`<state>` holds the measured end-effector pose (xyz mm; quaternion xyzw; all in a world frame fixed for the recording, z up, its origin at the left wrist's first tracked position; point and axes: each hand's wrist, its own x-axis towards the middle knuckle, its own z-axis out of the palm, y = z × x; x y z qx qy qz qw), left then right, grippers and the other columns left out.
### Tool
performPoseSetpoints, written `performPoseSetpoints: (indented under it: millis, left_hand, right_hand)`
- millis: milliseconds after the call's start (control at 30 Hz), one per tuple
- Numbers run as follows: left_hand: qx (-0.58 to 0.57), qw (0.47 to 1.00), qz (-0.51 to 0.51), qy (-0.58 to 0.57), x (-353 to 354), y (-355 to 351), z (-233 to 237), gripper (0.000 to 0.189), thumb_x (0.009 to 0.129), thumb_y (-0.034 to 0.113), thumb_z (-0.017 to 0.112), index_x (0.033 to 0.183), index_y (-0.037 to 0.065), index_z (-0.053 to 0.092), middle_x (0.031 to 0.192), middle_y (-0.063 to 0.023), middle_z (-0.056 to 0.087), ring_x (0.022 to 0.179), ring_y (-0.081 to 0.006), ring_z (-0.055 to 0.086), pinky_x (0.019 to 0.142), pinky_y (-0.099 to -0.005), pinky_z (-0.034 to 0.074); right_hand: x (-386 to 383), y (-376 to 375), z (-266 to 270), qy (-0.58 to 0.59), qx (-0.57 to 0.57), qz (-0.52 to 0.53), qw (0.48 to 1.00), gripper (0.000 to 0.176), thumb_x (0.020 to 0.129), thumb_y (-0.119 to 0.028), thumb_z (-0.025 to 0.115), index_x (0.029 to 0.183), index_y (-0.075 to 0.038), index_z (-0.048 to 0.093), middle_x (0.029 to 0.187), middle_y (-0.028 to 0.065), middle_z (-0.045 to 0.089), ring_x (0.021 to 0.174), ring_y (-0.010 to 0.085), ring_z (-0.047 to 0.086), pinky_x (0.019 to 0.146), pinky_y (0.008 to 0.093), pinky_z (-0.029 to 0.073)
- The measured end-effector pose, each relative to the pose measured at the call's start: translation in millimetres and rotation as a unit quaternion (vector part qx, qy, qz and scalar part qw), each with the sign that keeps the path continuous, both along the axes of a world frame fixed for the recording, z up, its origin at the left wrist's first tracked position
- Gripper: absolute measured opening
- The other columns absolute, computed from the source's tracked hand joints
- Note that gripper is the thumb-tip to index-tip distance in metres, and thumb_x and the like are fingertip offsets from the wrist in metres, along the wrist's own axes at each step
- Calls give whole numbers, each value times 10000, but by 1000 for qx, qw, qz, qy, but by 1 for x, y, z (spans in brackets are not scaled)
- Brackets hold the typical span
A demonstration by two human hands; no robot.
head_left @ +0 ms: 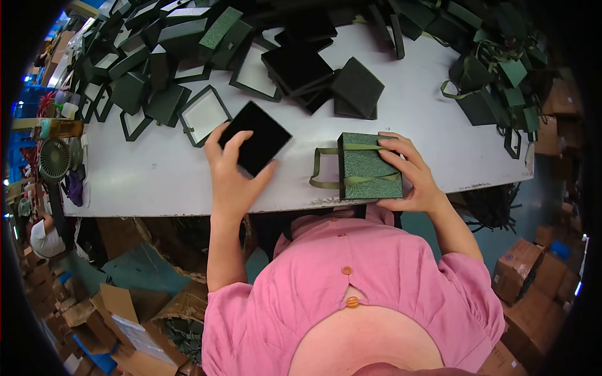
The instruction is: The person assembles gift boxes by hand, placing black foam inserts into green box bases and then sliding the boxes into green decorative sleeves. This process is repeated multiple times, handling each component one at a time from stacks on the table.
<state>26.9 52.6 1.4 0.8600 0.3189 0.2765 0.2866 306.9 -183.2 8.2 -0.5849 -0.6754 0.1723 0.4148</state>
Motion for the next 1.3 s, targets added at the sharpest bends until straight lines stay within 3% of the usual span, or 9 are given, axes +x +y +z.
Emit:
performPoseSetpoints:
  millis: [133, 467, 633, 733, 800, 900, 1067, 1200, 1300]
  left_hand:
    - [-68, 991, -57, -100, 9, -32, 23, 742, 634, 136, 915, 1317, 94, 628, 1466, -212, 477, 1294, -400, 500, 1114, -505, 400]
    - [-142, 940, -307, -51, -2, -31, 40, 815, 586, 163, 941, 1346, 127, 649, 1427, -164, 553, 1236, -397, 528, 1087, -500, 414]
    - [-177, 933, -288, -126, 9, -52, 6, 1330, 674, 275, 972, 1679, 171, 106, 1698, -325, 43, 1584, -484, 107, 1245, -548, 218]
    - [-173, 919, -259, -244, 19, -64, -11, 1227, 660, 269, 979, 1640, 136, 252, 1681, -307, 148, 1546, -464, 231, 1232, -520, 276]
    - [-140, 967, -183, -109, -15, -53, -9, 1169, 649, 238, 974, 1612, 126, 321, 1645, -273, 250, 1499, -445, 321, 1213, -503, 322]
    - [-78, 996, -11, 43, -72, -22, 12, 1105, 635, 163, 944, 1581, 75, 379, 1517, -225, 425, 1407, -403, 447, 1172, -477, 396]
    - [48, 916, 164, 364, -127, 22, 44, 1026, 719, 247, 881, 1593, 112, 361, 1594, -243, 344, 1485, -470, 306, 1221, -545, 276]
    - [117, 972, 77, 187, -75, 65, 32, 677, 784, 219, 834, 1403, 93, 590, 1640, -261, 309, 1532, -498, 217, 1231, -581, 231]
    - [130, 971, 34, 196, -48, 98, -8, 409, 806, 157, 812, 1185, 71, 684, 1630, -279, 337, 1530, -516, 231, 1237, -551, 244]
  right_hand:
    - [-6, 9, 3, -2, 32, 17, 999, 880, 648, -207, 949, 1427, -27, 579, 1506, 164, 512, 1394, 454, 473, 1146, 558, 408]
    - [-10, 14, 15, -1, 37, 97, 995, 882, 655, -196, 941, 1429, -12, 558, 1493, 162, 502, 1371, 475, 476, 1116, 555, 430]
    - [-41, 33, -9, 37, 47, 88, 994, 989, 704, -275, 913, 1527, -16, 431, 1559, 193, 404, 1446, 479, 359, 1181, 600, 313]
    - [-65, 53, -11, 30, 75, 96, 992, 982, 755, -376, 887, 1556, -57, 418, 1585, 245, 355, 1476, 487, 315, 1198, 617, 275]
    - [-44, 75, -2, -50, 28, 141, 988, 973, 762, -393, 884, 1561, -80, 425, 1606, 249, 337, 1490, 489, 300, 1205, 626, 262]
    - [-1, 85, -11, -120, 17, -124, 985, 931, 772, -239, 882, 1576, -114, 429, 1642, 247, 299, 1505, 476, 298, 1236, 550, 281]
    - [36, 84, -27, -143, -79, -209, 964, 741, 833, -199, 852, 1472, -35, 514, 1567, 200, 443, 1436, 395, 435, 1160, 453, 421]
    - [40, 88, -19, -173, -40, -192, 965, 431, 903, -153, 790, 1287, -2, 665, 1424, 167, 607, 1319, 375, 560, 1096, 426, 480]
    - [50, 89, -11, -195, -7, -209, 958, 277, 947, -93, 732, 1209, -8, 703, 1292, 148, 693, 1205, 364, 634, 1014, 407, 528]
